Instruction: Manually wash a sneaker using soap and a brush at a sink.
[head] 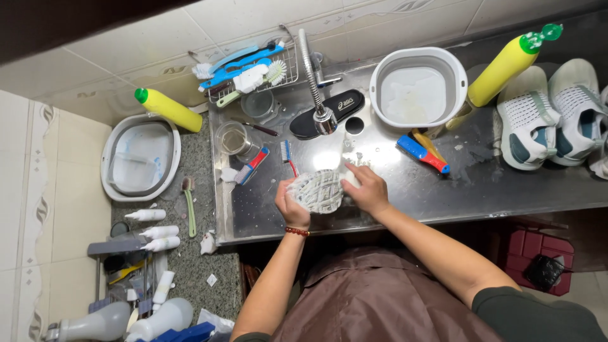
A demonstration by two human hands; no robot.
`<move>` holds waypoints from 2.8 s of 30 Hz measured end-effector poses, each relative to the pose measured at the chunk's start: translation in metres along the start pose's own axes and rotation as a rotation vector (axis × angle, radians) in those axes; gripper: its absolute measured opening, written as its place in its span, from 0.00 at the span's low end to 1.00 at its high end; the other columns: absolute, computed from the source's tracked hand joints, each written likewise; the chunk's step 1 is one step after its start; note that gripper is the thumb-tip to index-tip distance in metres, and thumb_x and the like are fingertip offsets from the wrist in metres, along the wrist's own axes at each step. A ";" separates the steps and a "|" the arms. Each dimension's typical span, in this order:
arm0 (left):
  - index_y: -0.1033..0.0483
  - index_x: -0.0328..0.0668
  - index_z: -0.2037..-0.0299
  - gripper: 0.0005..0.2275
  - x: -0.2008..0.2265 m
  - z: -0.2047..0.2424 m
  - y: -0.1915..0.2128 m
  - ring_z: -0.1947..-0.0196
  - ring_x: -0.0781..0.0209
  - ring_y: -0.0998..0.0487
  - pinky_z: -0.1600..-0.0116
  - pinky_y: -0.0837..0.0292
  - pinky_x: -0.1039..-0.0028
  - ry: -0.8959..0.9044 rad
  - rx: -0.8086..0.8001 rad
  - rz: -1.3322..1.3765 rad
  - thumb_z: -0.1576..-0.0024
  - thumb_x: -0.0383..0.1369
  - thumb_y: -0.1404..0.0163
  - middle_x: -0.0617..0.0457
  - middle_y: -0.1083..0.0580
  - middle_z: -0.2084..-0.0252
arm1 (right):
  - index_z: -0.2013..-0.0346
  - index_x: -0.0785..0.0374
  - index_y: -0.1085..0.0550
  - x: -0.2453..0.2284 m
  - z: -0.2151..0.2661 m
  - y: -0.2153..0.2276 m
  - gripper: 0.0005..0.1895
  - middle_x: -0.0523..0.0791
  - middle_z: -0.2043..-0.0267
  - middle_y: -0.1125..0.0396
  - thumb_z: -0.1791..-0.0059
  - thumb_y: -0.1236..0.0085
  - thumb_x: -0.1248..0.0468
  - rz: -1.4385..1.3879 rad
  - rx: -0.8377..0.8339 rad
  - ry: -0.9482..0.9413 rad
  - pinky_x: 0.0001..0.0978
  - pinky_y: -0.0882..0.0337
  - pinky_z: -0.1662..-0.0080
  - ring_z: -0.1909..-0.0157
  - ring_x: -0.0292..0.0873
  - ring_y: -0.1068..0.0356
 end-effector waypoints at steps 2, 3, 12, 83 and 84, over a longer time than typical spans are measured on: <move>0.27 0.27 0.61 0.14 -0.007 0.006 0.007 0.61 0.58 0.20 0.52 0.23 0.70 -0.014 0.056 0.030 0.41 0.27 0.68 0.43 0.22 0.61 | 0.46 0.61 0.23 -0.032 -0.015 0.003 0.25 0.47 0.62 0.29 0.55 0.35 0.54 -0.010 0.062 0.056 0.36 0.26 0.60 0.64 0.47 0.28; 0.26 0.27 0.62 0.14 -0.012 0.005 0.009 0.62 0.58 0.20 0.53 0.22 0.70 -0.028 0.104 0.066 0.41 0.27 0.68 0.43 0.22 0.62 | 0.48 0.61 0.24 -0.048 -0.027 0.007 0.24 0.48 0.58 0.28 0.54 0.34 0.53 -0.014 0.132 0.111 0.37 0.26 0.58 0.59 0.49 0.27; 0.28 0.28 0.62 0.13 -0.034 0.012 0.022 0.62 0.57 0.22 0.52 0.24 0.69 -0.024 0.111 0.135 0.39 0.27 0.67 0.41 0.23 0.62 | 0.46 0.62 0.22 0.012 0.000 -0.005 0.23 0.50 0.58 0.26 0.53 0.36 0.54 0.043 -0.013 -0.129 0.38 0.25 0.55 0.60 0.50 0.25; 0.33 0.38 0.49 0.16 -0.024 -0.028 -0.109 0.56 0.60 0.29 0.47 0.30 0.71 0.055 -0.210 0.166 0.39 0.34 0.71 0.50 0.30 0.56 | 0.41 0.65 0.27 -0.068 -0.031 0.067 0.25 0.50 0.53 0.33 0.49 0.37 0.56 -0.045 0.209 0.308 0.35 0.29 0.57 0.59 0.46 0.32; 0.34 0.38 0.49 0.15 -0.024 -0.027 -0.109 0.55 0.60 0.30 0.47 0.31 0.71 0.085 -0.234 0.192 0.39 0.34 0.69 0.50 0.31 0.55 | 0.41 0.66 0.27 -0.081 -0.040 0.068 0.26 0.51 0.54 0.32 0.50 0.37 0.57 -0.091 0.201 0.312 0.34 0.30 0.60 0.62 0.45 0.34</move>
Point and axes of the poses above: each hand's wrist, its own z-axis away from the middle knuckle, its own y-axis out of the back of the hand, x = y × z, the point moved 6 cm from there along -z, towards the middle knuckle
